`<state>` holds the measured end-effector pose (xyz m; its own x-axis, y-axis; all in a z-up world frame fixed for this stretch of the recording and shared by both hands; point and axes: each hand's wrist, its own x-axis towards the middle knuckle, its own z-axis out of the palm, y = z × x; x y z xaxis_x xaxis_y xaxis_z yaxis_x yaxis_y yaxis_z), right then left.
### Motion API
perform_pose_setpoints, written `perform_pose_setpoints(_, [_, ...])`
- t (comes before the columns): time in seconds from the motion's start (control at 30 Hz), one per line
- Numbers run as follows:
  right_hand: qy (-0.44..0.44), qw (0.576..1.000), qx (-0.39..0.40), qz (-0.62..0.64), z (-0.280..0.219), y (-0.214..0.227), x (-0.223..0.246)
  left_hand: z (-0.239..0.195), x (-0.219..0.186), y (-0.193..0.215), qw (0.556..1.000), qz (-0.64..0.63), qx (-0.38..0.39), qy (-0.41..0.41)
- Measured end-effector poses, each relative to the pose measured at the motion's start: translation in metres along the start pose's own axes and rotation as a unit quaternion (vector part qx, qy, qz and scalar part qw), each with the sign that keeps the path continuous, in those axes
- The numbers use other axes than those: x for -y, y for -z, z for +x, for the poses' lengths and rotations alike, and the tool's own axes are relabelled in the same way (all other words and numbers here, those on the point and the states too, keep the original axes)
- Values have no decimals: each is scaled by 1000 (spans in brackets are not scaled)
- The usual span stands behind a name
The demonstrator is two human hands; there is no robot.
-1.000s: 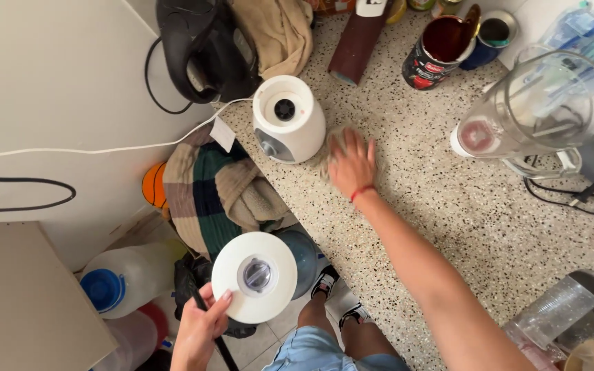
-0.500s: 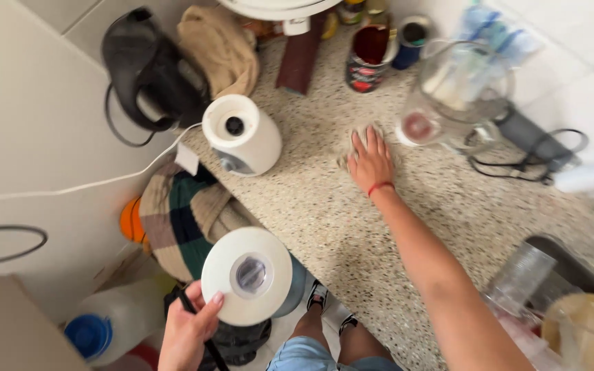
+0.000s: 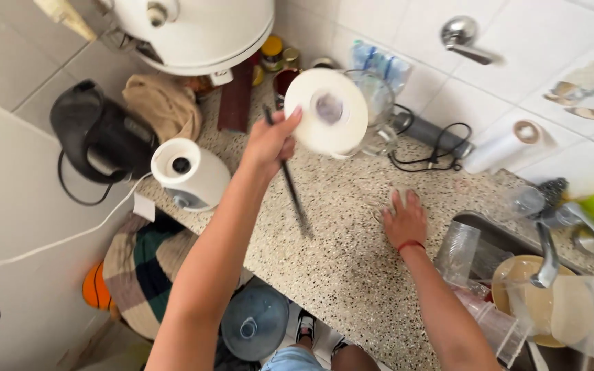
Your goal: Washing dishes in a sink and cleaning the surrounding countertop area with a cloth and sponge.
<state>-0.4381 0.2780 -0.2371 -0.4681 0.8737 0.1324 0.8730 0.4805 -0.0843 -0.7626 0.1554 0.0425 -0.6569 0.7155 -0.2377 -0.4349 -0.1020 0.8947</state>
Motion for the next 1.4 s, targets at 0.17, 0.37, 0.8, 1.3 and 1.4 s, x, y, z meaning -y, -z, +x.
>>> perform_pose_setpoints(0.17, [-77,997,9,22,-44,-13,-42,67,27,-54,999,16,8,37])
perform_pose_setpoints(0.37, [-142,988,57,28,-89,-1,-40,120,75,-63,967,244,-33,-63])
perform_pose_setpoints(0.8, [-122,992,28,-1,-130,7,-25,87,10,-59,854,519,33,-26])
perform_pose_setpoints(1.3, [-108,993,2,-45,-133,8,-21,214,77,10,778,620,-85,-63])
perform_pose_setpoints(1.4, [-111,993,-3,-46,-134,2,-24,230,79,7,741,665,-66,-61])
